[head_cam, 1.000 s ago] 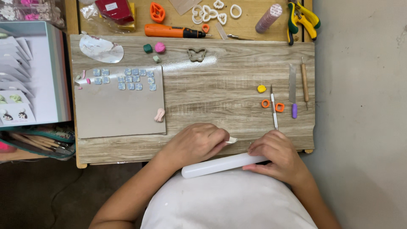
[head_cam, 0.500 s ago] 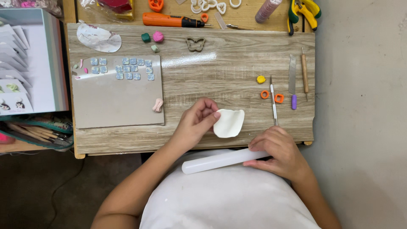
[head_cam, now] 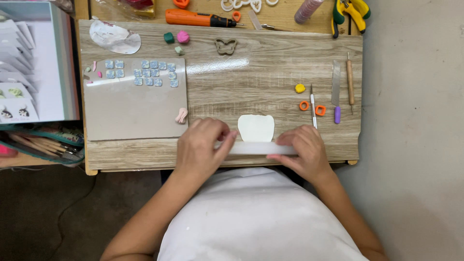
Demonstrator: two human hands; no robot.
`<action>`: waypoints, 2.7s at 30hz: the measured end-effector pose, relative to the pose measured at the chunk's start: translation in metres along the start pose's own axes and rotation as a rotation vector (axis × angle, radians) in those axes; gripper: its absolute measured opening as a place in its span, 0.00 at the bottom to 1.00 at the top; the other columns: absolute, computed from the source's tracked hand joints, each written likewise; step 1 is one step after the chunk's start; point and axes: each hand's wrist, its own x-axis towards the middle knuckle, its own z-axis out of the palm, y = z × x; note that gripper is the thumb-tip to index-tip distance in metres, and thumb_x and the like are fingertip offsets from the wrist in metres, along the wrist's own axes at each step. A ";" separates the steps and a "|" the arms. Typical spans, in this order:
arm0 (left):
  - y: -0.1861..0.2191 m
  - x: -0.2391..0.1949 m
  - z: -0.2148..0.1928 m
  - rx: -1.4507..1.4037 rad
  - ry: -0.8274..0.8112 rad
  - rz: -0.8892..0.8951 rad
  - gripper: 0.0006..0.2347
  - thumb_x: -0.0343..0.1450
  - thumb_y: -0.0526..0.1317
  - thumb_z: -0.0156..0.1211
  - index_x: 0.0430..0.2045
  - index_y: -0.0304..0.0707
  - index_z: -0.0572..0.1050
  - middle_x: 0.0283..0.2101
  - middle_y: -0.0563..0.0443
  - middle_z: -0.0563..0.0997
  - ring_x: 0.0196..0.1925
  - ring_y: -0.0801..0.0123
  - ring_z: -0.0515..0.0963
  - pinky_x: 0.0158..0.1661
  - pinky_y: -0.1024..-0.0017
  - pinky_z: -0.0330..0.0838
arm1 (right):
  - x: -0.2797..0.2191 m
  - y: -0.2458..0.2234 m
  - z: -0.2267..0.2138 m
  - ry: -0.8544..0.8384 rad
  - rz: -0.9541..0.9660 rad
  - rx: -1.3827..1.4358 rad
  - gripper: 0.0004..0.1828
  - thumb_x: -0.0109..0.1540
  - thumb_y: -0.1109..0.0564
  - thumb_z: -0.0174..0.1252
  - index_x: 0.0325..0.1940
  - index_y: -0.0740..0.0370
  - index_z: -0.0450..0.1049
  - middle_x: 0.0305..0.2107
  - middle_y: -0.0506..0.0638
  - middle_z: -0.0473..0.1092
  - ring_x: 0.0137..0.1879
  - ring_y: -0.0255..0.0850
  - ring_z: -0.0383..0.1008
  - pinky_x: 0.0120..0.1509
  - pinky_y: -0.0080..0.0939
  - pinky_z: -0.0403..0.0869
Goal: The person kneads a small piece of white clay, then uses a white rolling pin to flatten it on a wooden work surface. The person repeatedly rolls and adjusts the clay to achieve a thin, even sheet.
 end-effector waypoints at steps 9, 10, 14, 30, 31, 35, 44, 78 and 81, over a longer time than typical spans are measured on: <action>-0.007 0.002 0.030 0.383 0.185 0.258 0.13 0.72 0.44 0.64 0.17 0.48 0.70 0.20 0.56 0.67 0.25 0.66 0.74 0.26 0.74 0.70 | -0.004 0.016 0.011 0.005 0.012 -0.289 0.18 0.58 0.40 0.71 0.41 0.51 0.78 0.37 0.45 0.71 0.43 0.47 0.69 0.53 0.51 0.68; -0.006 0.002 0.031 0.380 0.183 0.258 0.13 0.72 0.44 0.64 0.17 0.48 0.70 0.20 0.56 0.67 0.25 0.66 0.74 0.26 0.74 0.70 | -0.004 0.012 0.009 0.004 0.015 -0.290 0.18 0.58 0.40 0.71 0.41 0.51 0.78 0.37 0.45 0.71 0.43 0.47 0.69 0.53 0.51 0.68; -0.006 0.002 0.035 0.392 0.180 0.261 0.13 0.71 0.43 0.62 0.15 0.48 0.70 0.18 0.56 0.66 0.23 0.66 0.74 0.24 0.72 0.70 | -0.013 0.013 0.012 0.017 0.052 -0.341 0.15 0.61 0.40 0.69 0.37 0.49 0.76 0.29 0.44 0.66 0.36 0.45 0.68 0.48 0.48 0.68; -0.016 0.038 0.040 0.233 0.014 0.048 0.14 0.71 0.42 0.59 0.11 0.43 0.75 0.13 0.49 0.73 0.19 0.52 0.80 0.23 0.61 0.73 | 0.023 0.032 0.029 0.043 0.343 -0.277 0.23 0.63 0.59 0.60 0.15 0.57 0.60 0.12 0.55 0.59 0.23 0.59 0.68 0.28 0.53 0.65; -0.015 0.041 0.038 0.233 0.011 0.046 0.14 0.71 0.42 0.59 0.11 0.43 0.75 0.13 0.49 0.73 0.19 0.52 0.80 0.23 0.61 0.73 | 0.025 0.032 0.029 0.040 0.345 -0.274 0.23 0.63 0.59 0.60 0.15 0.57 0.60 0.12 0.55 0.59 0.23 0.59 0.68 0.28 0.53 0.65; -0.015 0.055 0.038 0.215 -0.015 -0.026 0.15 0.72 0.41 0.57 0.12 0.41 0.75 0.14 0.46 0.74 0.20 0.50 0.81 0.24 0.60 0.74 | 0.037 0.032 0.026 0.092 0.412 -0.257 0.24 0.63 0.60 0.60 0.15 0.57 0.59 0.12 0.56 0.58 0.23 0.60 0.67 0.28 0.52 0.64; -0.017 0.070 0.036 0.242 -0.057 -0.108 0.16 0.73 0.44 0.55 0.12 0.43 0.74 0.15 0.47 0.74 0.22 0.50 0.82 0.24 0.59 0.75 | 0.048 0.038 0.027 0.166 0.452 -0.281 0.25 0.63 0.61 0.60 0.15 0.56 0.56 0.12 0.56 0.58 0.24 0.59 0.68 0.27 0.49 0.64; -0.003 0.066 0.013 0.294 -0.099 -0.095 0.18 0.75 0.49 0.54 0.16 0.40 0.79 0.16 0.44 0.77 0.23 0.47 0.83 0.24 0.52 0.76 | 0.048 0.028 0.011 0.025 0.366 -0.384 0.24 0.67 0.56 0.64 0.19 0.58 0.63 0.15 0.55 0.62 0.28 0.59 0.72 0.31 0.52 0.68; -0.015 0.076 0.031 0.388 -0.003 -0.099 0.18 0.76 0.48 0.53 0.15 0.45 0.77 0.16 0.50 0.77 0.23 0.54 0.84 0.24 0.60 0.77 | 0.051 0.048 0.020 0.087 0.373 -0.471 0.25 0.67 0.53 0.65 0.20 0.54 0.63 0.16 0.53 0.61 0.28 0.54 0.73 0.32 0.47 0.69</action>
